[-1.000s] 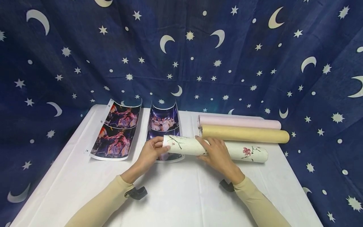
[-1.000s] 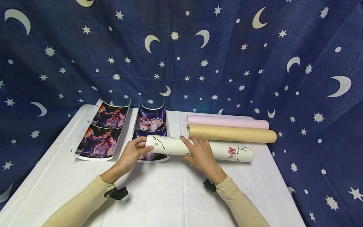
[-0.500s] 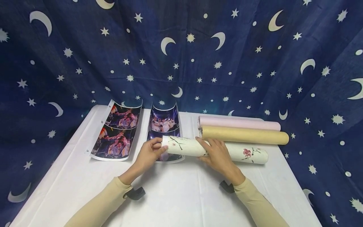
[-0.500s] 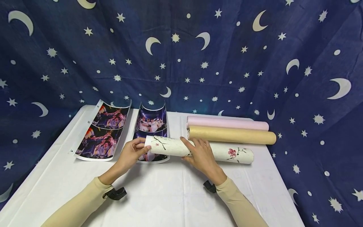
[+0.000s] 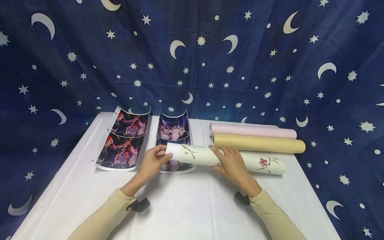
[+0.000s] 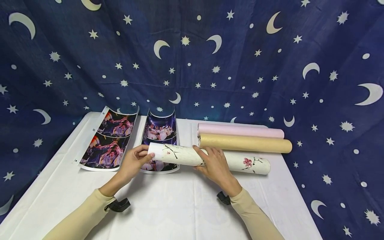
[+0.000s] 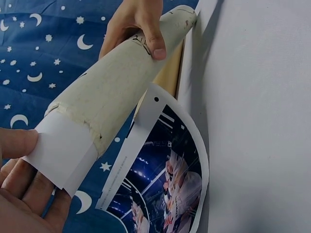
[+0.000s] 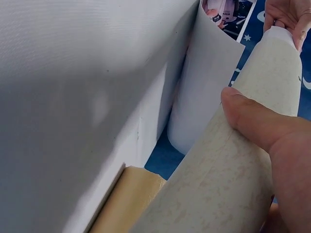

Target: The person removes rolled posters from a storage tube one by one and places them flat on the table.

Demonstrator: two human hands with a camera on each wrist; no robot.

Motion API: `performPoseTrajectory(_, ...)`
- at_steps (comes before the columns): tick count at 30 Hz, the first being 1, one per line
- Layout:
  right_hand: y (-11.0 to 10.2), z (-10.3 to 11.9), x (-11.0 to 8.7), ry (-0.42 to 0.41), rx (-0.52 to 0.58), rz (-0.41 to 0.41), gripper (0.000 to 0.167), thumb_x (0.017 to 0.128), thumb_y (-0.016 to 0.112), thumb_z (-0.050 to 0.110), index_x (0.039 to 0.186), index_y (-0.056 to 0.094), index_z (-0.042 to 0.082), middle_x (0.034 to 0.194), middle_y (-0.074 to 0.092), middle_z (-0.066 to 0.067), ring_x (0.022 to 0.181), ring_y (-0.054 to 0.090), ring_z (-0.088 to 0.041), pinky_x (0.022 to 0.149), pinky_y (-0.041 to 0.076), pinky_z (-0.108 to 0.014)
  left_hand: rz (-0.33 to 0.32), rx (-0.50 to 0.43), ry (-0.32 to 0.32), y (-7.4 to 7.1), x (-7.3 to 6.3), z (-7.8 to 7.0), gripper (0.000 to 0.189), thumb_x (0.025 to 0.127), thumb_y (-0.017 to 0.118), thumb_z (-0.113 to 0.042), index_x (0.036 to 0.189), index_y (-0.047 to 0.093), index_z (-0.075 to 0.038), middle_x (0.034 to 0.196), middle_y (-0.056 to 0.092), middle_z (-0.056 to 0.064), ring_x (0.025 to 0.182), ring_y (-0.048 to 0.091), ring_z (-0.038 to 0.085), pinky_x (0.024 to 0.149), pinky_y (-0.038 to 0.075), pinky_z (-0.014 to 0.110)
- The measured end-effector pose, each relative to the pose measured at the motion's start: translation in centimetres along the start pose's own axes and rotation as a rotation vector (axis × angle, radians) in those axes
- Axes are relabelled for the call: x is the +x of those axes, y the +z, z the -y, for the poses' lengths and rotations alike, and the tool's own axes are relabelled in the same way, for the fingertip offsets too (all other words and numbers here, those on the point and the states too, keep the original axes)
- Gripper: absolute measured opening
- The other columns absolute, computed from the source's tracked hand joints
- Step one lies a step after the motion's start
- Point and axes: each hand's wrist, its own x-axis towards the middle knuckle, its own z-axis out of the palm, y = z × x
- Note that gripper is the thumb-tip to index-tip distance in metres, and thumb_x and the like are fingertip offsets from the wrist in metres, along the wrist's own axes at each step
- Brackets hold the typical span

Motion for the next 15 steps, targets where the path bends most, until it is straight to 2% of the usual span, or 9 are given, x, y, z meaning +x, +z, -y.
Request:
performPoseTrajectory(8, -0.2, -0.1, -0.4, 0.004, -0.012, -0.013, 0.084, 0.071, 0.085, 0.046, 0.144, 0.047, 0.028, 0.119, 0.064, -0.012, 0.108, 0.062, -0.036, 0.093, 0.045, -0.053, 0.002, -0.011, 0.003, -0.8, 0.0, 0.4, 0.027, 0.089, 0.068, -0.004, 0.112, 0.061, 0.008, 0.102, 0.071, 0.028, 0.069, 0.067, 0.005, 0.066, 0.056, 0.024)
performPoseTrajectory(11, -0.2, -0.1, -0.6, 0.005, -0.013, -0.02, 0.084, 0.07, 0.085, 0.046, 0.144, 0.048, 0.028, 0.118, 0.064, -0.012, 0.107, 0.063, -0.036, 0.094, 0.045, -0.053, -0.005, 0.003, -0.003, -1.1, -0.1, 0.4, 0.029, 0.09, 0.069, -0.007, 0.114, 0.062, 0.007, 0.103, 0.071, 0.027, 0.068, 0.067, 0.004, 0.066, 0.057, 0.024)
performPoseTrajectory(15, -0.3, -0.2, -0.8, 0.009, -0.015, -0.025, 0.084, 0.07, 0.085, 0.045, 0.143, 0.048, 0.028, 0.117, 0.065, -0.012, 0.107, 0.063, -0.036, 0.093, 0.045, -0.053, -0.007, 0.022, 0.006, -1.4, -0.1, 0.4, 0.029, 0.09, 0.069, -0.008, 0.114, 0.062, 0.007, 0.103, 0.071, 0.027, 0.068, 0.067, 0.005, 0.069, 0.059, 0.03)
